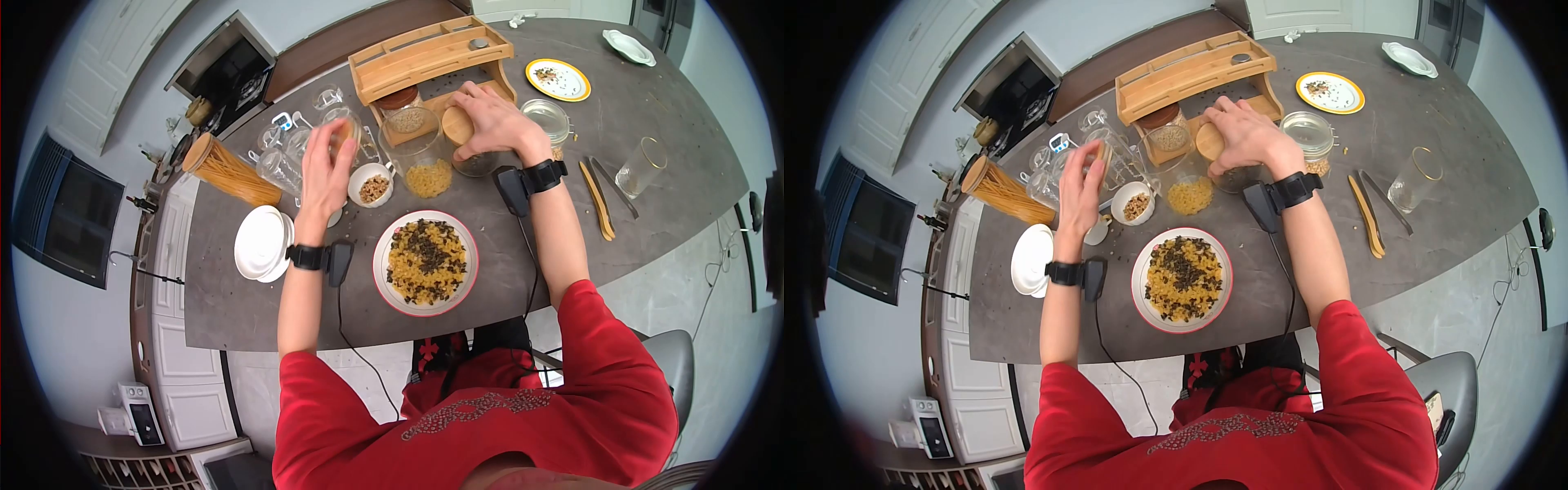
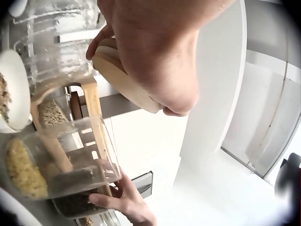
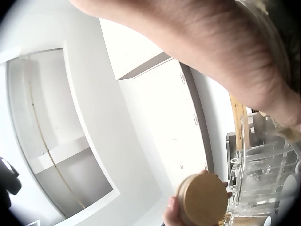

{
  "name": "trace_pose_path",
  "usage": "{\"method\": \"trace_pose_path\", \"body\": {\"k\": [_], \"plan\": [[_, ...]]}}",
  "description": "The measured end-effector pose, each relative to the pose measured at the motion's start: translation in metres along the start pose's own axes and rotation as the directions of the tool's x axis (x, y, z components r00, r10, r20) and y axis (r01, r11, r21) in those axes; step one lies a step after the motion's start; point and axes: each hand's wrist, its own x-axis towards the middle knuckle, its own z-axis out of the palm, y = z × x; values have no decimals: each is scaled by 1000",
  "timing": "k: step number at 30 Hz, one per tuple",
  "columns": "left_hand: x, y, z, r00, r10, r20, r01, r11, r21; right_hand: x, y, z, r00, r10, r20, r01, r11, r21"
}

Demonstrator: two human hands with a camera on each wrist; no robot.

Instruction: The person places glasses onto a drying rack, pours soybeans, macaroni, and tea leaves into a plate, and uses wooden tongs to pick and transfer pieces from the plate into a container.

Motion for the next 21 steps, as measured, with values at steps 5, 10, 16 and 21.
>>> {"method": "trace_pose_path", "body": {"k": [5, 10, 16, 21], "plan": [[-74, -20, -21, 986, -157, 59, 157, 988, 9, 1, -1, 3, 1000, -6, -7, 6, 1000, -19], [-140, -27, -28, 887, -449, 103, 461, 857, -232, 4, -2, 4, 1000, -2, -21, 1, 999, -37], [-157, -27, -25, 555, -783, 280, 674, 225, -704, 4, -4, 4, 999, 51, -7, -51, 998, -33], [-166, -59, -28, 504, -784, 361, 638, 56, -768, 5, 1, 8, 992, 124, 13, -124, 992, -21]]}}
